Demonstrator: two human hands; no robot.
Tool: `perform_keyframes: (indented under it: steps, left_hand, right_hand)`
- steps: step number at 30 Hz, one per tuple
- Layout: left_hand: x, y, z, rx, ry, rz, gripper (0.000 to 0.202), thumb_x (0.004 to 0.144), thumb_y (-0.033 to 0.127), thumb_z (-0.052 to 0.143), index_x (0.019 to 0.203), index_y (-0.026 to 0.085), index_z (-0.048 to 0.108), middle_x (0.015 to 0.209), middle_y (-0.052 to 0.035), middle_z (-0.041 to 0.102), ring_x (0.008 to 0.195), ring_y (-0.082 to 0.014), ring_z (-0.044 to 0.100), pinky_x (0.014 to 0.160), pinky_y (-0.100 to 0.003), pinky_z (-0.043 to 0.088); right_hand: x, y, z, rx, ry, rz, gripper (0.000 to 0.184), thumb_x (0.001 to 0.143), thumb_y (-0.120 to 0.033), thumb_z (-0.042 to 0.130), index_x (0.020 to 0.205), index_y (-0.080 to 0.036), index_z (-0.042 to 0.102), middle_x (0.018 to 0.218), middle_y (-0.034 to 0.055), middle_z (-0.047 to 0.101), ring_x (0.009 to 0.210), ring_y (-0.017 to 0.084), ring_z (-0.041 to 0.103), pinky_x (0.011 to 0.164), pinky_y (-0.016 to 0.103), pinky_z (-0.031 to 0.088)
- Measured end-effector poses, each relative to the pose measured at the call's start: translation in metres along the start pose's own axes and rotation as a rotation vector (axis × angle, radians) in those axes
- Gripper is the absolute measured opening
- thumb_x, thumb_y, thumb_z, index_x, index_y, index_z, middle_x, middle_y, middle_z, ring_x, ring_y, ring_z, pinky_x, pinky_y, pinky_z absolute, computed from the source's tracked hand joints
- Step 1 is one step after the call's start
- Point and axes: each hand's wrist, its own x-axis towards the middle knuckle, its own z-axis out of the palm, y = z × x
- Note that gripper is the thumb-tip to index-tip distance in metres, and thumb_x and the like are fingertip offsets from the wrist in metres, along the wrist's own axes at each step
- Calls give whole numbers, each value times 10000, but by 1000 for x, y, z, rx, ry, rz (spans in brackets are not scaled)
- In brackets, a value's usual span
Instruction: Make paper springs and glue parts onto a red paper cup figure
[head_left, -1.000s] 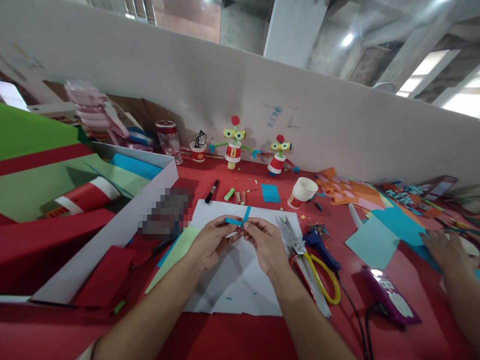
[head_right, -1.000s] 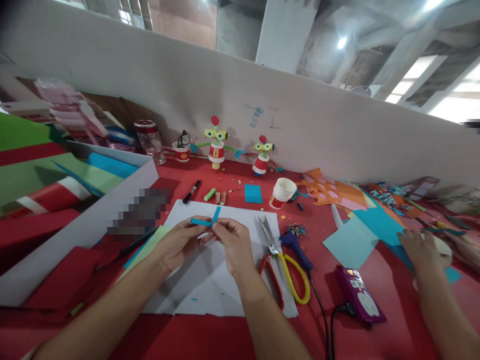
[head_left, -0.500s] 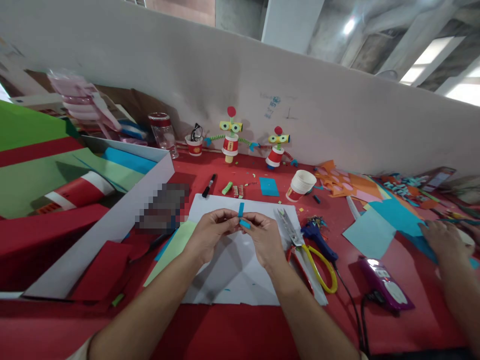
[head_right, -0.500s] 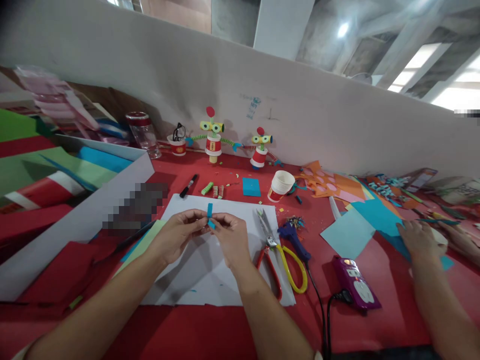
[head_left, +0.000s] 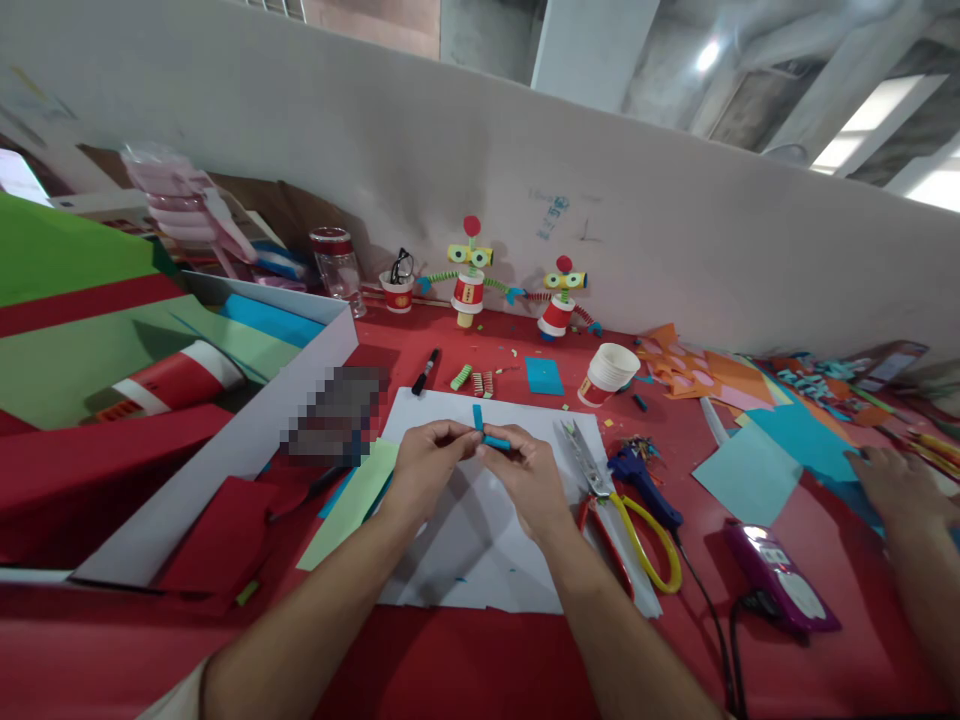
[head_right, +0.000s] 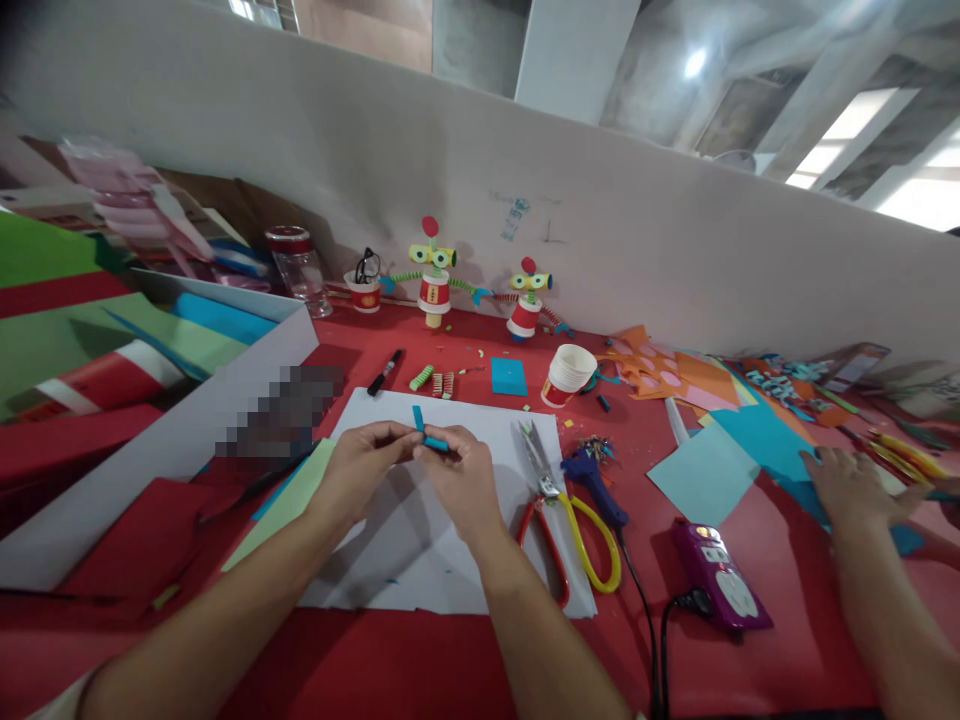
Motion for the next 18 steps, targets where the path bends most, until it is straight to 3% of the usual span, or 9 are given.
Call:
perform_keyframes:
  steps: [4, 7, 10, 18]
  left_hand:
    - [1, 3, -1, -87, -68, -101, 177, 579, 309, 781, 594, 158, 691, 574, -25, 641, 600, -142, 576, 671, -271, 467]
    - [1, 8, -3, -157, -137, -212, 255, 540, 360, 800, 606, 144, 683, 589, -27, 636, 614, -140, 578, 704, -287, 468]
    - [1, 11, -5, -125, -181, -238, 280, 550, 372, 801, 654, 136, 694, 635, -33, 649, 646, -139, 580, 724, -291, 456]
    - [5, 10, -11, -116, -106, -293, 253, 491, 294, 829, 607, 137, 669, 582, 7, 604, 569, -95, 537, 639, -246, 437]
  right_hand:
    - [2, -3, 2, 122, 55, 118, 181, 659, -263, 703, 820, -187, 739, 633, -8, 669, 617, 134, 581, 687, 302, 476]
    - [2, -6, 2, 157, 49, 145, 205, 644, -274, 714, 820, -170, 731, 631, -4, 680, 595, 125, 580, 675, 295, 484]
    - [3, -7, 1, 135, 63, 161, 213, 627, -269, 728, 816, -172, 717, 623, -12, 676, 576, 119, 585, 647, 278, 489]
    - [3, -4, 1, 8, 28, 82, 160, 684, -302, 697, 791, -183, 698, 622, -17, 648, 565, 116, 564, 594, 254, 471]
